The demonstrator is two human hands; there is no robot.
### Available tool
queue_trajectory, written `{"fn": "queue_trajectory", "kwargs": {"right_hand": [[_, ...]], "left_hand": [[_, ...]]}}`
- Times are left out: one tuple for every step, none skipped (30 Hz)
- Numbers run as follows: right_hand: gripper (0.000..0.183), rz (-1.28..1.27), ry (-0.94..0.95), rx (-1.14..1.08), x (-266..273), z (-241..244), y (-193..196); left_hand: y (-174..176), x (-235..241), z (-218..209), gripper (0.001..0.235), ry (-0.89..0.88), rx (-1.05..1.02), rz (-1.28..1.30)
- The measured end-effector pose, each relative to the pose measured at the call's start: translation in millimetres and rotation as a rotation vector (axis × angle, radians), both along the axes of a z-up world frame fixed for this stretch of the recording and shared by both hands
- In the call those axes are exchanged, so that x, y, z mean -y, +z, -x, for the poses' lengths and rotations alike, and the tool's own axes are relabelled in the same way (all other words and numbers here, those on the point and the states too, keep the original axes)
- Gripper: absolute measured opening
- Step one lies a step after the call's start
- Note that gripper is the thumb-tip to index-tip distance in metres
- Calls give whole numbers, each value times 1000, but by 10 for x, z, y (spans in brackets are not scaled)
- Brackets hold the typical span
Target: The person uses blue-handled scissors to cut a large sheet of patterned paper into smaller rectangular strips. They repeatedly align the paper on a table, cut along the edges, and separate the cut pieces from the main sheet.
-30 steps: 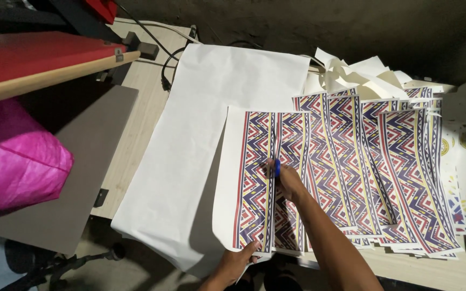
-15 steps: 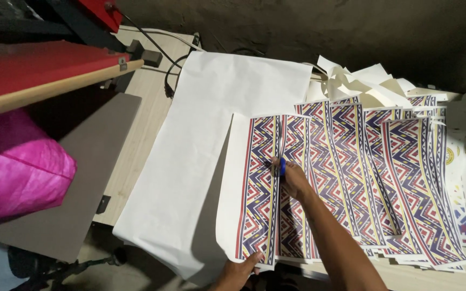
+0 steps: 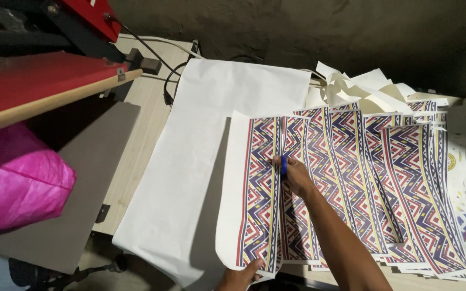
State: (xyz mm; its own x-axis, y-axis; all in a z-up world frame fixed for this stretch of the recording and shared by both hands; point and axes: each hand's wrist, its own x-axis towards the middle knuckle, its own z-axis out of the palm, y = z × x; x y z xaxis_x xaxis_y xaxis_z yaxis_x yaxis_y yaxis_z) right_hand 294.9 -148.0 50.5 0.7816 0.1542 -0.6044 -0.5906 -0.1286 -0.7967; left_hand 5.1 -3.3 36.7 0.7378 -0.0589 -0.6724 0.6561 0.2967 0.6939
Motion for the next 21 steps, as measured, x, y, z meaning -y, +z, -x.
{"fn": "queue_trajectory", "kwargs": {"right_hand": [[42,-3,-1,2,-13,-42,62],[42,-72,-27,-30,-27,-84,124],[44,-140,-54,-62,-35,-130,191],[44,-142,-56,-60,-45,-164,192],[44,-159,-42,-44,-43,-201,197],[45,-175,-29,-29,-41,-236,202],[45,-177,-30,-25,-35,-275,136],[45,-155,-7,2,-28,-310,69],[45,-130,11,28,3,-324,1],[45,-128,6,30,71,-350,-232],[40,-161,1,77,205,-385,-446],[35,-193,-3,125,340,-412,-656],[35,-184,-10,132,426,-326,-603],[36,-191,3,149,506,-234,-551],[40,-199,16,161,582,-120,-514],[40,-192,10,162,671,25,-391],[35,3,-13,196,767,193,-273],[32,198,-34,229,862,359,-160],[32,206,-42,223,982,475,-251],[27,319,-21,346,1105,588,-341],[24,432,5,472,1220,677,-424]], "left_hand": [[-35,-1,11,61,-1,2,-3],[-70,-2,21,61,-19,-55,-13],[-102,-4,25,60,-38,-111,-22],[-139,-21,13,60,-39,-109,-25],[-181,-27,-4,58,-42,-107,-34],[-221,-33,-19,55,-45,-105,-44],[-108,-37,-62,55,-45,-101,-45],[6,-40,-99,51,-19,-66,-85],[116,-31,-122,48,4,-32,-122],[58,-72,-154,48,-1,-29,-120],[3,-71,-206,44,18,54,-148],[-50,-72,-252,41,39,136,-175],[-67,-103,-340,41,33,142,-166],[-86,-137,-423,34,-13,174,-230],[-100,-170,-488,31,-59,200,-295],[-157,-195,-556,31,-66,201,-288],[-223,-210,-605,30,-79,206,-313],[-296,-220,-658,29,-93,212,-338],[-287,-213,-657,29,-102,208,-330],[-279,-202,-662,28,-71,240,-291],[-270,-195,-685,27,-36,274,-252]]}}
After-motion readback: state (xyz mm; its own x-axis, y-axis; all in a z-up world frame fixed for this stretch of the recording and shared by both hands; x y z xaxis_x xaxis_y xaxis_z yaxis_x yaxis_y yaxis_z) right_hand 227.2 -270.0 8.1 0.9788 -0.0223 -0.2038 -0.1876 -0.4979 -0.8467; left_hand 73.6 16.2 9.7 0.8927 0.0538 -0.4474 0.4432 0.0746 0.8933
